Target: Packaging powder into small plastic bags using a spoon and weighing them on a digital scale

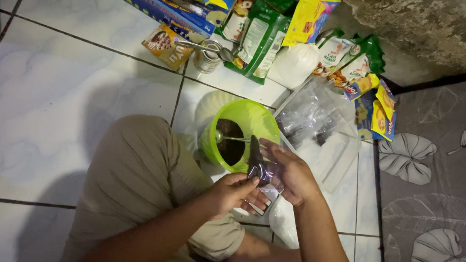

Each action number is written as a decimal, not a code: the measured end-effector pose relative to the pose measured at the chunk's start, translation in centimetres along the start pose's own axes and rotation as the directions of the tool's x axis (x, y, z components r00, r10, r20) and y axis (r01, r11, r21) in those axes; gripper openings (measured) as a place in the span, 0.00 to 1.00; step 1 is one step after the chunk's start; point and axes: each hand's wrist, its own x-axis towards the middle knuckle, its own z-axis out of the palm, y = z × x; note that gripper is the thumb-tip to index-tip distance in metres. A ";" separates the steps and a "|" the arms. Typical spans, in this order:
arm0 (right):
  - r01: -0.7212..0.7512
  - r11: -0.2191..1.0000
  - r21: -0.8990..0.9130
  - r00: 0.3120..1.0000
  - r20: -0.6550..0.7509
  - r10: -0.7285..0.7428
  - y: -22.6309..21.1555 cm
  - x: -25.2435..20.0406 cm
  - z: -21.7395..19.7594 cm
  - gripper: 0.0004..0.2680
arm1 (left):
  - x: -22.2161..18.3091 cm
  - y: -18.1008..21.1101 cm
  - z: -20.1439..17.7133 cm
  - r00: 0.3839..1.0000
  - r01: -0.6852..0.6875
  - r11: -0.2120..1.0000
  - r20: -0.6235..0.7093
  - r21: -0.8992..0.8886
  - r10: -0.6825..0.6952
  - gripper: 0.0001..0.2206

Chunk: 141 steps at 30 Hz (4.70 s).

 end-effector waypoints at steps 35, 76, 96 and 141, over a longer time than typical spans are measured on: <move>0.483 0.764 -0.428 0.802 -0.133 -0.582 0.4 -13.7 -1.4 0.14 | -3.0 3.3 5.8 0.973 -0.163 0.949 -0.116 0.270 0.200 0.12; 0.050 0.849 -0.526 0.812 -0.473 -0.342 12.6 6.9 -17.1 0.17 | -5.7 -7.0 6.7 0.882 -0.412 -0.371 0.466 0.832 0.067 0.26; -0.077 0.890 -0.450 0.749 -0.616 -0.246 13.2 6.2 -18.3 0.23 | -6.4 -6.2 8.2 0.906 -0.368 -0.362 0.418 0.857 0.069 0.24; 0.309 0.907 -0.284 0.876 -0.285 -0.388 10.2 5.1 -20.0 0.05 | -4.4 -8.0 4.6 0.905 -0.405 -0.342 0.425 0.848 -0.019 0.28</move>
